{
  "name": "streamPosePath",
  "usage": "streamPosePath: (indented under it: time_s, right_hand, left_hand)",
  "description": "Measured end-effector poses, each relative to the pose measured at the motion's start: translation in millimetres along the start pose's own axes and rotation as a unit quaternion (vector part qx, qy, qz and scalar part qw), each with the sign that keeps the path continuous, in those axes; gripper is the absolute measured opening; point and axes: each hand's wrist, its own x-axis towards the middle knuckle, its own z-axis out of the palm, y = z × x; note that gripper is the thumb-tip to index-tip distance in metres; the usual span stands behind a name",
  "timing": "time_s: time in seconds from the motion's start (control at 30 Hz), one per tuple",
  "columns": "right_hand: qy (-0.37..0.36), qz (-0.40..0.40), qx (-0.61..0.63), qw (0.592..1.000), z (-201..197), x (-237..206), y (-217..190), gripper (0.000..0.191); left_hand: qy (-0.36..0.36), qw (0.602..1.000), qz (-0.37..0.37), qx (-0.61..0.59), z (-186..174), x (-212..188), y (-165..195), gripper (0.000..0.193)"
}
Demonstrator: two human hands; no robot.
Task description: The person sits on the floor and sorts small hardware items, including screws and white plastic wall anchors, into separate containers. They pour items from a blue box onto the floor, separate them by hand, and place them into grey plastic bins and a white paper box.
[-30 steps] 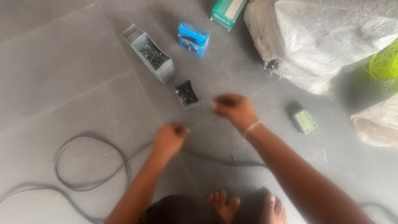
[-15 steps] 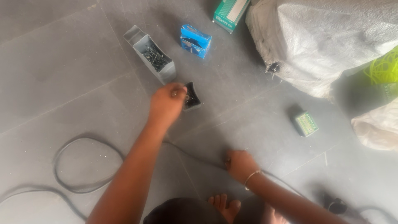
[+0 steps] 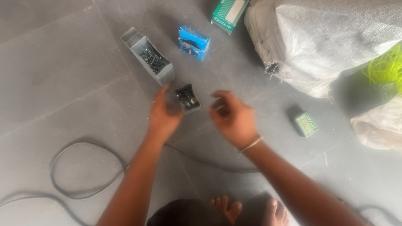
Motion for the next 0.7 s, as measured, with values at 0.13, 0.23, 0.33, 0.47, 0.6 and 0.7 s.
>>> streamPosePath:
  time_s: [0.13,0.23,0.33,0.47,0.6,0.7]
  right_hand:
    - [-0.032,0.123,-0.218,0.968,-42,-9,61,0.032]
    - [-0.006,0.214,-0.390,0.896,-97,-31,118,0.082]
    - [0.038,0.420,-0.275,0.864,-126,-49,144,0.102]
    - [0.003,0.403,-0.177,0.898,-106,-35,117,0.084]
    - [-0.025,0.289,0.004,0.957,-49,5,56,0.075]
    - [-0.038,0.145,-0.134,0.980,-20,28,18,0.079]
  left_hand:
    - [-0.076,0.995,-0.065,-0.027,8,1,-6,0.119]
    - [-0.085,0.992,-0.044,-0.082,19,12,-11,0.116]
    - [-0.063,0.997,0.032,0.022,32,16,-16,0.103]
    - [-0.101,0.994,0.038,-0.027,60,7,-7,0.101]
    - [-0.123,0.987,0.100,-0.035,86,-2,10,0.093]
    - [-0.112,0.984,0.138,0.003,90,-2,16,0.091]
